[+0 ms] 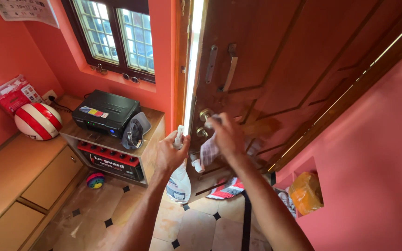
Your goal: Cleaning a wooden door with a spray cleaner and a cloth.
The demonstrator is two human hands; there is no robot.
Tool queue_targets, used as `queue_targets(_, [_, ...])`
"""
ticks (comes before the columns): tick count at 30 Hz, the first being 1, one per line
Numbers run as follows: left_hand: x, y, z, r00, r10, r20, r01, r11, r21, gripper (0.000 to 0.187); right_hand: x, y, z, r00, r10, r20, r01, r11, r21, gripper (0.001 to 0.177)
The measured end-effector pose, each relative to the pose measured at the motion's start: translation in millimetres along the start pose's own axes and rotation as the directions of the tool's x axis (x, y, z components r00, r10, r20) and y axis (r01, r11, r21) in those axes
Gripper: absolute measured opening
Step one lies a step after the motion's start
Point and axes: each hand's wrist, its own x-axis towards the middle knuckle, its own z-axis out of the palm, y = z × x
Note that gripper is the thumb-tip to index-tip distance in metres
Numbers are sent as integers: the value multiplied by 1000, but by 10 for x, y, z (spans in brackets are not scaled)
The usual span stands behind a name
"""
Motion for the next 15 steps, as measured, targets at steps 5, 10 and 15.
queue_targets(5, [-3,-101,-11,997,73,-31,-71,996,49,27,664,1038,303,709,-670,-219,528,711,-465,28])
queue_targets(10, [-2,-188,28,994,100,-52,-96,992,76,27,467,982,507,710,-703,-43,612,646,-456,20])
queue_targets(15, [-40,-79,-56,1000,29,-6,-29,999,37,28,287,676,243,867,-495,-63,445,823,-353,25])
